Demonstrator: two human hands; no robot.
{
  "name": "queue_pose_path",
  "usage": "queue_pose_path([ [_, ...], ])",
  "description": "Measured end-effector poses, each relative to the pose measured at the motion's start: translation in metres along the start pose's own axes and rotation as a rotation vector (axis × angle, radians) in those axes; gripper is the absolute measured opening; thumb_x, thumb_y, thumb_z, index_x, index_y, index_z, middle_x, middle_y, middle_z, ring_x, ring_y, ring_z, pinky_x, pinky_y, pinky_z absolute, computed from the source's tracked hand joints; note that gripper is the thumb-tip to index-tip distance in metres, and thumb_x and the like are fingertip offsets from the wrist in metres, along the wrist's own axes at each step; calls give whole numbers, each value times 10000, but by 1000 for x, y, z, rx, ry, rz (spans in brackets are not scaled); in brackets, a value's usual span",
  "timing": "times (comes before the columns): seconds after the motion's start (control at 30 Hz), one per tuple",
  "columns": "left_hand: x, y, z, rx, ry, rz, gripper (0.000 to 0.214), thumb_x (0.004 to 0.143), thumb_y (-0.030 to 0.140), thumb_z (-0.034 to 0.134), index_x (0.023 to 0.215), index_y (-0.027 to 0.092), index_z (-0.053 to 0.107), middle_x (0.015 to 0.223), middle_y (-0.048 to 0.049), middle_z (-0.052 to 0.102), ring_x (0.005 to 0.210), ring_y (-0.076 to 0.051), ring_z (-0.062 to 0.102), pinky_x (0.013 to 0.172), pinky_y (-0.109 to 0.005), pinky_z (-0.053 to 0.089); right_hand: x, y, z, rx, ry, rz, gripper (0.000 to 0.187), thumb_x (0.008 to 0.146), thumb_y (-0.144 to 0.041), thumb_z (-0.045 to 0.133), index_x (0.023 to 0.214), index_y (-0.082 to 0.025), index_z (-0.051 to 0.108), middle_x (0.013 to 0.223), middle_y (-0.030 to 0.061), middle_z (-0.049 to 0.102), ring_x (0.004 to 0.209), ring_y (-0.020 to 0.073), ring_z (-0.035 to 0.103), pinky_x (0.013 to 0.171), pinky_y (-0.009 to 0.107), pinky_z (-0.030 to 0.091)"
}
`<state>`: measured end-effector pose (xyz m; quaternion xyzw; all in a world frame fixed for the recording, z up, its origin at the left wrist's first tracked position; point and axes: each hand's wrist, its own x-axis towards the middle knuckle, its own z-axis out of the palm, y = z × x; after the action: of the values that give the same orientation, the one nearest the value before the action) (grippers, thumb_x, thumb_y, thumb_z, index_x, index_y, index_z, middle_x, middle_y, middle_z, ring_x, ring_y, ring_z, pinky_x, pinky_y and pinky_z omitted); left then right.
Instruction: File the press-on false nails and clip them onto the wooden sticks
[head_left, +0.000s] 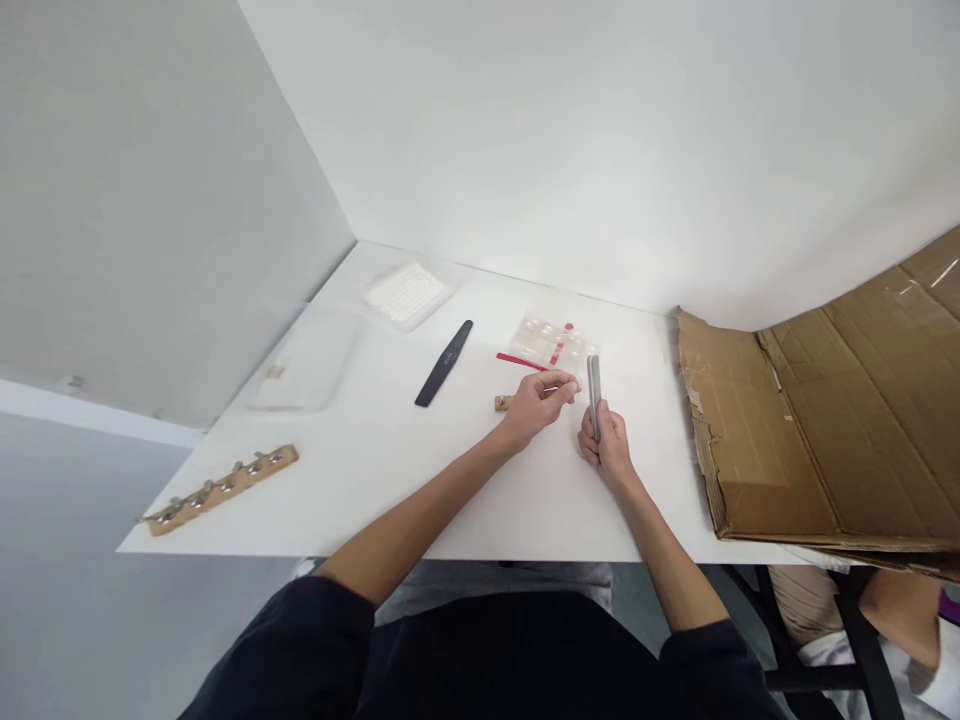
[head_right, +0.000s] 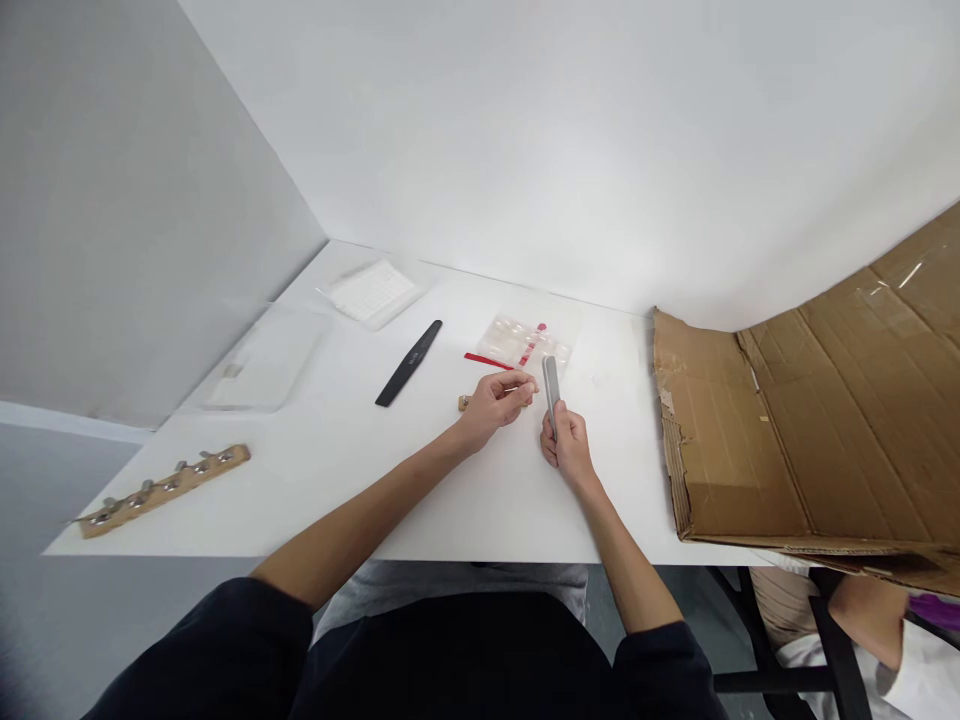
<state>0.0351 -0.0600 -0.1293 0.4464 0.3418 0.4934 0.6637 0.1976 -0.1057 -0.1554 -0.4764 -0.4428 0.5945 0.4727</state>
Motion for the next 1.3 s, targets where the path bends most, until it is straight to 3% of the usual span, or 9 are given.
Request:
queue_pose_path([
  [0.83, -1, 0, -1, 7, 3, -9, 463, 755, 544, 892, 843, 136, 690, 707, 21, 590, 432, -6, 304, 434, -222, 214, -3, -4, 0, -41, -29, -57, 686, 922, -845, 531, 614, -242, 427, 432, -100, 272, 328, 64, 226, 350, 233, 147],
  [1.07, -1, 1, 1, -13, -10, -10, 446, 741, 514, 904, 828, 139, 677, 695, 29, 585, 426, -6, 303, 431, -224, 212, -1, -4, 0, -68, -82, 0, 693, 913, -850, 541, 611, -235, 432, 439, -91, 298, 330, 62, 252, 346, 228, 162],
  [1.3, 0, 2, 0, -53, 6, -17, 483, 721, 540, 910, 845, 134, 679, 701, 33, 581, 433, -6, 294, 438, -227, 200, 0, -9, 1, -18, 43, 30, 704, 869, -871, 582, 604, -242, 410, 437, -107, 263, 335, 54, 208, 326, 214, 155],
])
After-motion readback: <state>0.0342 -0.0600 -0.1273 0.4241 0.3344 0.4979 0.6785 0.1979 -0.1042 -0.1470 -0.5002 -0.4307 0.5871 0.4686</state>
